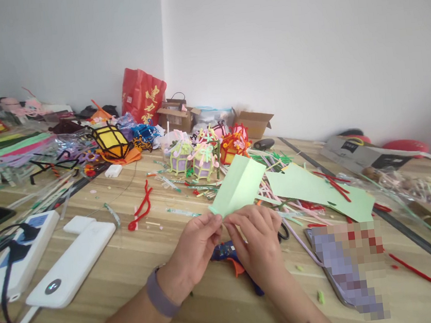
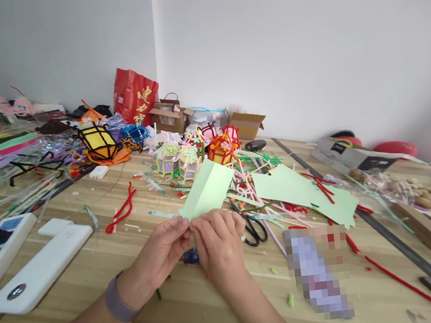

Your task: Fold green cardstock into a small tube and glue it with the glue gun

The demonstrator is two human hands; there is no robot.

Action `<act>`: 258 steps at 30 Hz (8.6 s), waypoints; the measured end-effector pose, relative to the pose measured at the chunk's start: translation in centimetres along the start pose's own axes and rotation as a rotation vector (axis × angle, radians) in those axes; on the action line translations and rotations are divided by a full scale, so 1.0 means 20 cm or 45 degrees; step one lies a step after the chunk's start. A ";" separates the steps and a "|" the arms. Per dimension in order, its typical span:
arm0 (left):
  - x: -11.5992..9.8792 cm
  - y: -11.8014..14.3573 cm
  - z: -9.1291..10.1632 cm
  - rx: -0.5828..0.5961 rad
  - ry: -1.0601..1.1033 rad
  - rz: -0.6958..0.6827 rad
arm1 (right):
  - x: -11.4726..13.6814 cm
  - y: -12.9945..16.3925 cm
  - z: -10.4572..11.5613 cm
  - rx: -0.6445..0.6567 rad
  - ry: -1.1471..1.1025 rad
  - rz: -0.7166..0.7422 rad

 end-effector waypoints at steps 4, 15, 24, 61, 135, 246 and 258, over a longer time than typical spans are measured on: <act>0.02 0.01 -0.02 0.022 0.050 0.027 | 0.01 0.01 0.01 -0.028 -0.031 0.030; 0.05 0.03 -0.03 0.050 0.094 0.037 | -0.02 0.03 0.02 -0.067 -0.064 0.062; 0.00 -0.02 0.00 -0.022 0.196 -0.057 | -0.05 0.02 -0.03 -0.033 0.122 0.076; -0.17 -0.16 0.25 -0.406 0.396 -0.246 | -0.55 0.53 -0.30 1.276 0.315 -0.950; -0.06 -0.11 0.19 -0.191 -0.229 -0.311 | -0.53 0.37 -0.39 0.734 -1.346 -1.430; 0.05 -0.08 0.11 -0.323 0.496 0.027 | -0.12 -0.05 -0.24 0.323 0.071 -0.138; 0.03 -0.06 0.13 -0.409 0.458 0.075 | -0.03 -0.01 -0.26 0.253 0.361 0.082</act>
Point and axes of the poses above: each hand's wrist, its own y-axis away from the middle knuckle, its own z-axis out of the back of the hand, x = y × z, the point moved 10 cm from there along -y, towards the middle knuckle, and after that the axes turned 13 degrees about -z, right-handed, at the moved point
